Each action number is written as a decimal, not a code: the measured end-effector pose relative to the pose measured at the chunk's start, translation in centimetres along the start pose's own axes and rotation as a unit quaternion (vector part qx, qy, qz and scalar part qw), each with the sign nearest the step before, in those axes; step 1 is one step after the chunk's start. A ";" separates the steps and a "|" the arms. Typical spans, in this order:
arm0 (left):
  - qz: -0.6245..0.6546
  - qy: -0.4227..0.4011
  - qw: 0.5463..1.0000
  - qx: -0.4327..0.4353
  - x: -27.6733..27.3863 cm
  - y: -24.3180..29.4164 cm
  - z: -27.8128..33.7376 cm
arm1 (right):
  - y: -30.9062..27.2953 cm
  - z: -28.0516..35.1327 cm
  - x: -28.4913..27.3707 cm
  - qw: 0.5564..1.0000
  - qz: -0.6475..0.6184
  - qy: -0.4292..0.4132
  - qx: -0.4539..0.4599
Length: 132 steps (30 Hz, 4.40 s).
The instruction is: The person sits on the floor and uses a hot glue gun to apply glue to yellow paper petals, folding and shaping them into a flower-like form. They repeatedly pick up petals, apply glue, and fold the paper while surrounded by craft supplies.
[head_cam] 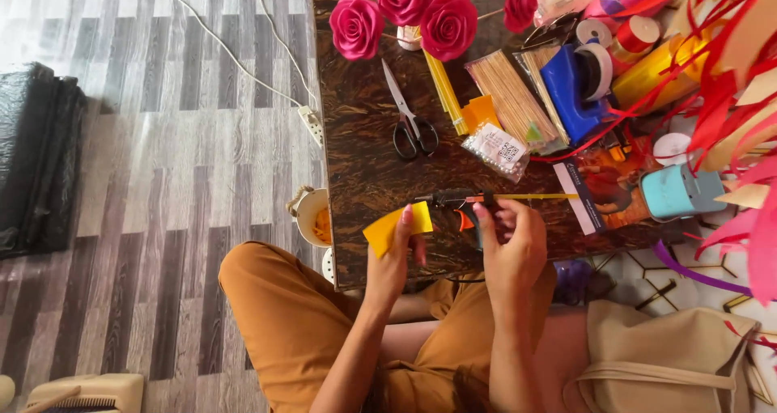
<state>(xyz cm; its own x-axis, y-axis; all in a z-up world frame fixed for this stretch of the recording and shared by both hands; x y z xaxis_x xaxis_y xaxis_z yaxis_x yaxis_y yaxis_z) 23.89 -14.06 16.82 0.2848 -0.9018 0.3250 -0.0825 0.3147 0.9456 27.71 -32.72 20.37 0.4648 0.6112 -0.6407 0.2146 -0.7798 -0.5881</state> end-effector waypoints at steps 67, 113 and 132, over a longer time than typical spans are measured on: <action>-0.302 0.121 0.922 0.211 -1.0 8.5 2.5 | -7.8 1.1 -4.7 0.998 0.061 -0.033 -0.009; 0.019 0.096 0.995 -0.027 -4.6 0.1 3.4 | 3.6 2.1 4.1 0.998 0.017 -0.041 -0.045; 0.062 0.001 0.997 -0.038 -0.2 0.3 2.8 | -2.3 3.2 0.9 0.876 -0.447 -0.177 0.045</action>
<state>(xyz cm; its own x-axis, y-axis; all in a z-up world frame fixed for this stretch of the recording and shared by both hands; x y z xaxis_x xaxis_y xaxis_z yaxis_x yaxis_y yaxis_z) 21.14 -14.60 17.07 0.2792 -0.8542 0.4386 -0.0449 0.4447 0.8946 24.89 -29.97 19.60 -0.1532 0.9882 -0.0085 0.2818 0.0355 -0.9588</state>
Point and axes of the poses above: each hand's wrist, its own z-axis away from the middle knuckle, its own x-axis out of the palm, y = z × x, the point moved 3 cm from there along -z, towards the middle knuckle, and after that the axes turned 2 degrees about y, right-handed, at the moved point
